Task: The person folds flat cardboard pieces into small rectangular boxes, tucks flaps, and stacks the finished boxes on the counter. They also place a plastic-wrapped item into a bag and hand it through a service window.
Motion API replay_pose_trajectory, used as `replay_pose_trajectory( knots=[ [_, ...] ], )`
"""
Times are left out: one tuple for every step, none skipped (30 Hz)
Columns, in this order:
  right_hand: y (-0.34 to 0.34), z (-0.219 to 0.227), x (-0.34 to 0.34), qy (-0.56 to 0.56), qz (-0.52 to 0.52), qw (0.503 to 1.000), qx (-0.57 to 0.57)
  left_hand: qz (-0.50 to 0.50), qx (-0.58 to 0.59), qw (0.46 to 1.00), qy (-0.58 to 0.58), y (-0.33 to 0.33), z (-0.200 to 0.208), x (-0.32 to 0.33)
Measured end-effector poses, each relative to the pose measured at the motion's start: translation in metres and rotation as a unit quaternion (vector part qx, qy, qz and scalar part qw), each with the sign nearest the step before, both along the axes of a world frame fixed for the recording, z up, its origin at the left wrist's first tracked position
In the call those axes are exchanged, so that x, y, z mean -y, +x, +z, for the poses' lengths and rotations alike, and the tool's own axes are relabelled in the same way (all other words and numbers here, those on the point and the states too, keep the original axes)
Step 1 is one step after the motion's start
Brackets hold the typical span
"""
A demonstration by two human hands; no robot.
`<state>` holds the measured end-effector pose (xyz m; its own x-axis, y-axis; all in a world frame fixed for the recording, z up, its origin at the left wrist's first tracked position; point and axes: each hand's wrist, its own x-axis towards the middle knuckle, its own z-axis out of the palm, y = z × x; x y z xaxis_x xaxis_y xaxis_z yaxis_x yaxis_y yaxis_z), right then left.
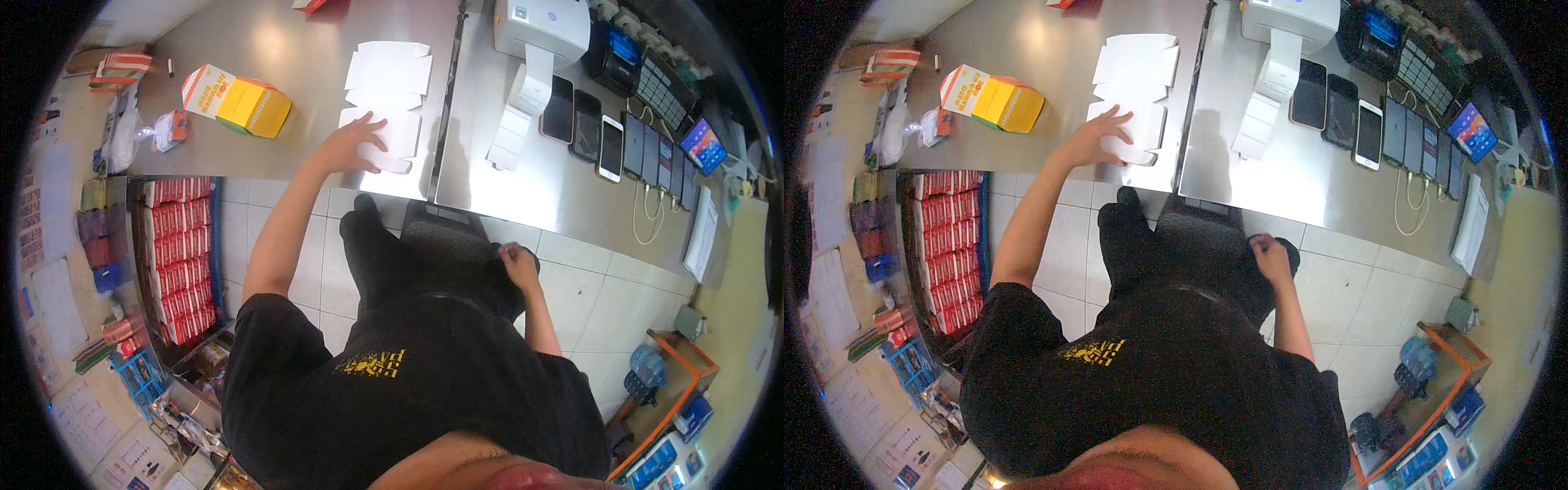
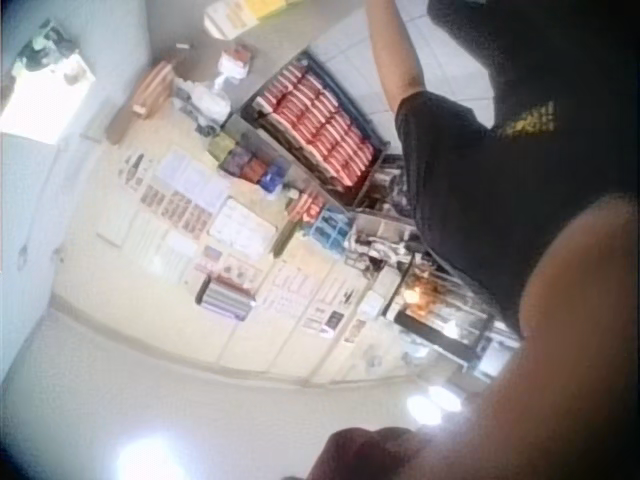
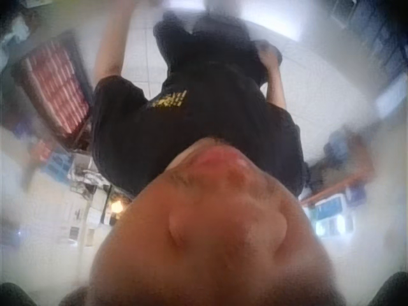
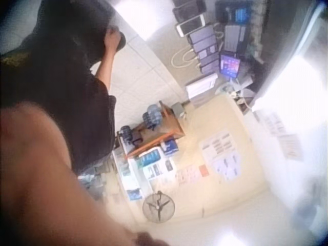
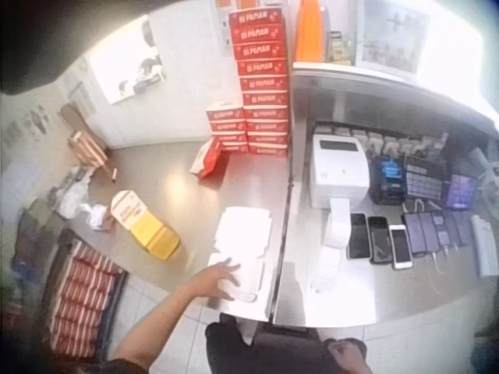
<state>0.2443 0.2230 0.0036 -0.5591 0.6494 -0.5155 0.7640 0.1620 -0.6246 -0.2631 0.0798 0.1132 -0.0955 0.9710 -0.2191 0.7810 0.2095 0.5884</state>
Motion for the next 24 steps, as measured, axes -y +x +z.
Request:
replay_pose_trajectory(
  knots=[
    [-0.009,-0.001,-0.010,-0.005,0.010,1.000,-0.018,0.006,0.003,1.000,-0.014,0.001,0.002,0.003],
    [-0.015,-0.001,-0.014,-0.008,0.017,0.999,-0.037,0.004,0.023,0.999,-0.026,0.004,0.001,0.006],
    [-0.023,-0.003,-0.015,0.007,0.040,0.998,-0.046,0.006,0.035,0.999,-0.033,0.000,-0.001,0.008],
    [-0.027,-0.015,-0.009,0.048,0.058,0.996,-0.055,0.007,0.043,0.999,-0.033,-0.010,-0.004,0.004],
    [-0.036,-0.027,0.000,0.044,0.069,0.995,-0.053,0.007,0.057,0.998,-0.036,-0.016,-0.020,0.011],
    [-0.046,-0.038,0.013,0.032,0.090,0.995,-0.011,0.003,0.069,0.997,-0.038,-0.024,-0.027,0.014],
    [-0.064,-0.022,0.025,0.002,0.092,0.996,0.006,0.003,0.044,0.998,-0.051,-0.017,-0.009,0.002],
    [-0.075,-0.047,0.040,0.043,0.153,0.987,-0.025,0.004,0.017,0.997,-0.069,-0.005,0.013,-0.007],
    [-0.092,-0.067,0.059,0.117,0.215,0.969,-0.034,-0.016,0.023,0.999,-0.045,-0.005,0.021,-0.007],
    [-0.108,-0.080,0.074,0.108,0.251,0.962,-0.023,-0.032,0.036,0.999,-0.023,-0.006,0.017,0.000],
    [-0.119,-0.091,0.091,0.098,0.288,0.953,-0.006,-0.048,0.054,0.997,-0.003,-0.008,0.013,0.003],
    [-0.125,-0.098,0.107,0.085,0.327,0.941,0.016,-0.042,0.052,0.998,-0.004,-0.009,0.012,0.000],
    [-0.127,-0.102,0.118,0.044,0.326,0.944,0.039,-0.034,0.056,0.998,-0.004,-0.006,0.010,-0.004],
    [-0.131,-0.106,0.128,0.003,0.323,0.944,0.063,-0.027,0.060,0.998,-0.004,-0.003,0.006,0.001],
    [-0.140,-0.114,0.124,-0.023,0.315,0.945,0.085,-0.029,0.067,0.997,0.003,-0.005,0.000,0.003],
    [-0.148,-0.122,0.114,-0.058,0.349,0.930,0.100,-0.025,0.057,0.998,0.011,-0.009,-0.011,0.004],
    [-0.150,-0.128,0.110,-0.092,0.380,0.913,0.116,-0.020,0.048,0.998,0.019,-0.009,-0.022,0.011],
    [-0.151,-0.140,0.105,-0.124,0.406,0.896,0.132,-0.020,0.036,0.999,0.030,-0.007,-0.033,0.015],
    [-0.147,-0.179,0.103,-0.095,0.386,0.915,0.071,-0.010,0.041,0.999,0.017,-0.001,-0.010,-0.009],
    [-0.148,-0.207,0.104,-0.070,0.404,0.912,0.011,-0.042,0.020,0.997,0.062,-0.009,-0.022,0.001],
    [-0.162,-0.203,0.092,-0.072,0.439,0.896,-0.009,-0.058,0.031,0.995,0.078,-0.012,-0.024,0.003],
    [-0.161,-0.192,0.086,-0.080,0.473,0.877,-0.017,-0.024,0.011,0.996,0.086,-0.005,-0.024,0.004],
    [-0.159,-0.187,0.081,-0.094,0.462,0.882,-0.025,0.013,-0.001,0.996,0.090,0.009,-0.017,0.006],
    [-0.158,-0.181,0.081,-0.113,0.454,0.883,-0.033,0.055,-0.012,0.994,0.090,0.017,-0.015,0.011]
  ],
)
